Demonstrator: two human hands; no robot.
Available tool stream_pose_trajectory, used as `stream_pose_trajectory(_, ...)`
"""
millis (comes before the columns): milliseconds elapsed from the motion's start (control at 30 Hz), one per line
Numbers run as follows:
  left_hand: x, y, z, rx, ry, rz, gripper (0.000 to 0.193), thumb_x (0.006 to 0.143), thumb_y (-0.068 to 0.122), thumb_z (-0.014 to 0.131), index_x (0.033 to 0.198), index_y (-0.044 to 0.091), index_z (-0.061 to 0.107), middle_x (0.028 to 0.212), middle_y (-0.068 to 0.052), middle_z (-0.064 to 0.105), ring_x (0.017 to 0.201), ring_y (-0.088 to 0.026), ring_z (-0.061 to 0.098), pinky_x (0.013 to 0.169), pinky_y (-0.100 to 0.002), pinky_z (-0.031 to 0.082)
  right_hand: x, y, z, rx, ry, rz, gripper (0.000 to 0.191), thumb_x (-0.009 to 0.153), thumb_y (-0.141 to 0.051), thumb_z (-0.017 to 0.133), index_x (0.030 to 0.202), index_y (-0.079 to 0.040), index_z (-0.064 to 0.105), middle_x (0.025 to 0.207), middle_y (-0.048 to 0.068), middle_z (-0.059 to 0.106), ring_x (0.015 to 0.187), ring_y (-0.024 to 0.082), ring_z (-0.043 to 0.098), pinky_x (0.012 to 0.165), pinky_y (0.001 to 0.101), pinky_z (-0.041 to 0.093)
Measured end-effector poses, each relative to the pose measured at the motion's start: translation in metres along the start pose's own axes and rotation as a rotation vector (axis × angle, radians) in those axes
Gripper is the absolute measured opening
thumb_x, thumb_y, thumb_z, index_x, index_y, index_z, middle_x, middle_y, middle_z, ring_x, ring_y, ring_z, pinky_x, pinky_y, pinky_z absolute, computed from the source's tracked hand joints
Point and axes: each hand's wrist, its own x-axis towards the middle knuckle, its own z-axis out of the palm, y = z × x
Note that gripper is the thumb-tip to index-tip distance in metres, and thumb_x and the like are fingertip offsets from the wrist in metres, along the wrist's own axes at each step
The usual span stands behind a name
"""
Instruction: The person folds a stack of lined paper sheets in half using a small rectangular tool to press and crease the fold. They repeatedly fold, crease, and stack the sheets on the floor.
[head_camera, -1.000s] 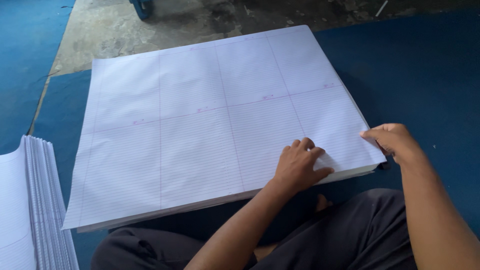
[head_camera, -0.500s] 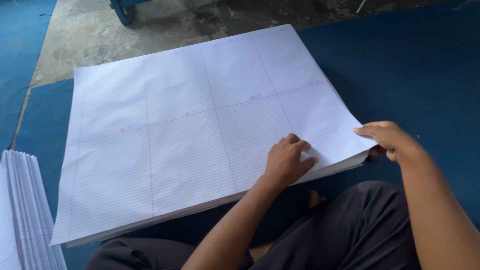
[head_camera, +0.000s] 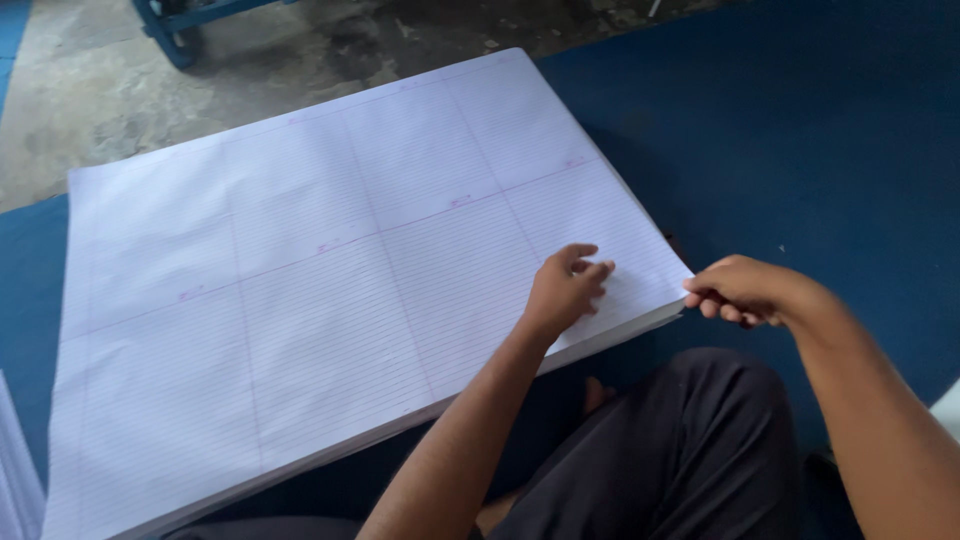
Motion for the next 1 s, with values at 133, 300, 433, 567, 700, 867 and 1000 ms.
stream_pose_trajectory(133, 0.031, -0.001, 0.019, -0.325, -0.091, 0.040, 0.072, 0.098, 0.037, 0.053, 0.150, -0.007, 0.031, 0.140, -0.033, 0.050, 0.129, -0.038, 0.056, 0.105, -0.045, 0.053, -0.011, -0.018, 0.001, -0.210, 0.069, -0.104, 0.031, 0.097, -0.027, 0.060, 0.083, -0.001, 0.069, 0.062, 0.006, 0.061, 0.043, 0.014, 0.045, 0.036, 0.0292, 0.032)
stream_pose_trajectory(300, 0.061, 0.008, 0.032, -0.486, -0.045, 0.034, 0.084, 0.101, 0.051, 0.035, 0.155, -0.009, 0.009, 0.155, -0.038, 0.022, 0.147, -0.043, 0.029, 0.119, -0.050, 0.031, -0.039, -0.048, 0.021, -0.816, 0.200, -0.343, 0.038, 0.098, -0.037, 0.056, 0.087, -0.008, 0.078, 0.080, 0.011, 0.075, 0.072, 0.025, 0.071, 0.072, 0.0427, 0.055)
stream_pose_trajectory(433, 0.073, 0.018, 0.034, -0.587, 0.037, 0.052, 0.088, 0.098, 0.056, 0.025, 0.155, -0.005, -0.002, 0.156, -0.039, 0.018, 0.150, -0.043, 0.024, 0.122, -0.048, 0.027, -0.057, -0.057, 0.024, -1.093, 0.181, -0.504, 0.035, 0.099, -0.037, 0.051, 0.100, -0.011, 0.074, 0.090, 0.015, 0.076, 0.085, 0.033, 0.075, 0.082, 0.0482, 0.059)
stream_pose_trajectory(567, 0.082, 0.025, 0.035, -0.615, 0.092, 0.064, 0.088, 0.097, 0.058, 0.021, 0.155, -0.002, -0.004, 0.156, -0.037, 0.020, 0.150, -0.043, 0.024, 0.122, -0.047, 0.027, -0.054, -0.057, 0.017, -1.146, 0.115, -0.586, 0.032, 0.097, -0.035, 0.053, 0.101, -0.011, 0.074, 0.090, 0.016, 0.076, 0.086, 0.033, 0.075, 0.085, 0.0468, 0.058)
stream_pose_trajectory(700, 0.099, 0.027, 0.036, -0.655, 0.130, 0.058, 0.089, 0.095, 0.061, 0.022, 0.156, 0.002, -0.005, 0.155, -0.039, 0.022, 0.149, -0.044, 0.026, 0.122, -0.047, 0.028, -0.040, -0.052, 0.006, -1.132, 0.064, -0.694, 0.029, 0.095, -0.030, 0.055, 0.097, -0.009, 0.074, 0.087, 0.015, 0.076, 0.084, 0.033, 0.074, 0.083, 0.0465, 0.057)
stream_pose_trajectory(867, 0.119, 0.026, 0.032, -0.685, 0.152, 0.052, 0.091, 0.094, 0.066, 0.020, 0.157, 0.004, 0.000, 0.157, -0.037, 0.022, 0.149, -0.042, 0.027, 0.122, -0.045, 0.027, -0.022, -0.049, -0.009, -1.130, -0.030, -0.734, 0.023, 0.093, -0.024, 0.057, 0.087, -0.006, 0.071, 0.083, 0.015, 0.074, 0.082, 0.034, 0.072, 0.078, 0.0472, 0.056)
stream_pose_trajectory(1000, 0.130, 0.025, 0.028, -0.688, 0.171, 0.040, 0.094, 0.092, 0.069, 0.020, 0.158, 0.004, 0.002, 0.157, -0.035, 0.021, 0.149, -0.041, 0.026, 0.122, -0.045, 0.027, -0.012, -0.047, -0.020, -1.127, -0.096, -0.741, 0.023, 0.095, -0.026, 0.056, 0.085, -0.006, 0.066, 0.083, 0.015, 0.071, 0.081, 0.033, 0.071, 0.077, 0.0467, 0.056)
